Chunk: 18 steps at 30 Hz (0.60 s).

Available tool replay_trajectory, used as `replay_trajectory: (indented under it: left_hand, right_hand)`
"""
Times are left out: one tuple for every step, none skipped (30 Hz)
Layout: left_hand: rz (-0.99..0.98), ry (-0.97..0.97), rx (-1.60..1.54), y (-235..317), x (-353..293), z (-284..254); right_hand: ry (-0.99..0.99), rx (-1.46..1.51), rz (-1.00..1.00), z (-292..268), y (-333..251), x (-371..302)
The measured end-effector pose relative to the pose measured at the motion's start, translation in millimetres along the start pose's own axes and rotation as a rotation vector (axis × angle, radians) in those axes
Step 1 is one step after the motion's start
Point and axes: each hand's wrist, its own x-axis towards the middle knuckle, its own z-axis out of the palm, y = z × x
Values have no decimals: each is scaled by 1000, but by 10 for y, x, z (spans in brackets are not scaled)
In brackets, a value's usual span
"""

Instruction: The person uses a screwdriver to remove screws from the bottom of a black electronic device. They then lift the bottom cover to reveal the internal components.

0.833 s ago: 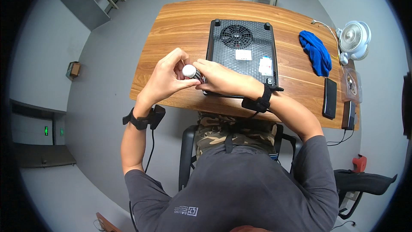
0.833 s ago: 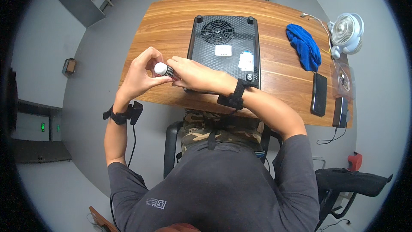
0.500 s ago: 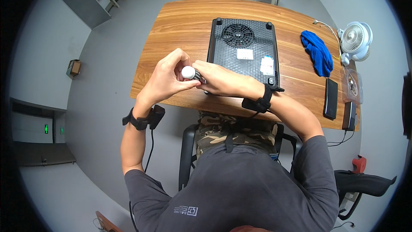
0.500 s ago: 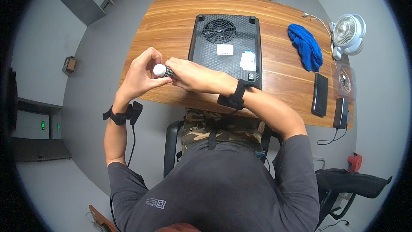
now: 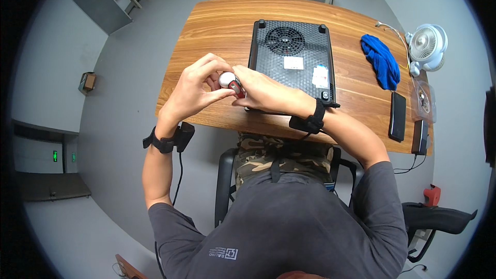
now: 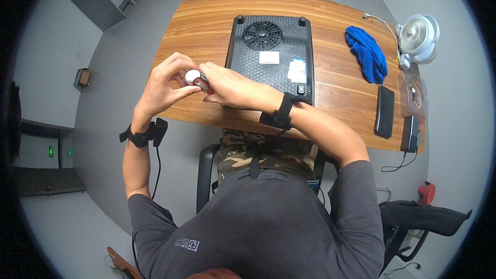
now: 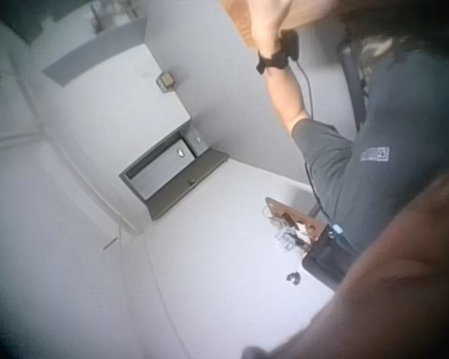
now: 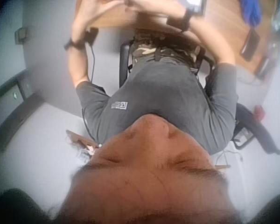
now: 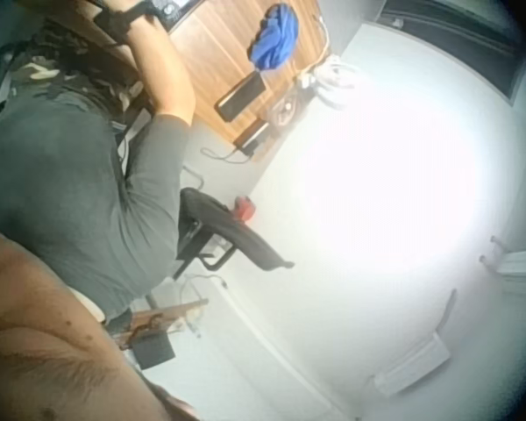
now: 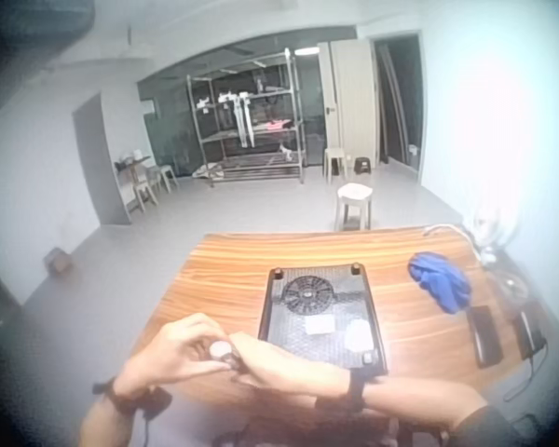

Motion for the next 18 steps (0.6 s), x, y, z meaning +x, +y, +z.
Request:
replay_trajectory:
  left_hand:
    - [3, 14, 5, -4, -6, 16]
    - [7, 29, 10, -3, -11, 34]
    - [10, 43, 15, -2, -14, 47]
    - [3, 51, 21, 1, -13, 49]
    - [-4, 58, 28, 8, -6, 44]
    - [-10, 65, 34, 10, -1, 39]
    - [-20, 67, 37, 10, -2, 30]
    - [-30, 69, 39, 7, -4, 20]
    - [-39, 71, 41, 4, -5, 14]
    - [-19, 81, 50, 0, 2, 14]
    - [2, 91, 58, -4, 8, 15]
    - [22, 101, 67, -5, 11, 17]
    - [20, 102, 59, -6, 11, 20]
    - [18, 103, 51, -6, 9, 22]
    - [15, 104, 43, -8, 7, 23]
    - [15, 108, 31, -9, 5, 25]
    - [15, 113, 19, -9, 3, 26]
    - [14, 117, 6, -8, 0, 26]
  right_hand:
    - [51, -13, -52, 19, 17, 6]
    - [32, 16, -24, 27, 30, 5]
    - [14, 44, 4, 31, 37, 4]
    - [-6, 70, 33, 21, 17, 12]
    - [-6, 75, 39, 8, -10, 17]
    - [-6, 80, 45, -9, -46, 22]
    - [-5, 86, 50, -22, -78, 30]
    - [-13, 85, 60, -28, -90, 41]
    - [-21, 84, 70, -34, -95, 55]
    - [-28, 82, 80, -39, -96, 63]
    - [-20, 78, 78, -32, -79, 63]
    - [-11, 75, 75, -16, -52, 58]
    - [-3, 71, 73, -10, -40, 57]
    - [1, 65, 64, -11, -35, 55]
    - [4, 58, 55, -15, -37, 55]
    - [8, 52, 46, -14, -38, 51]
    - [7, 61, 46, -9, -34, 52]
    - [7, 70, 46, -2, -27, 58]
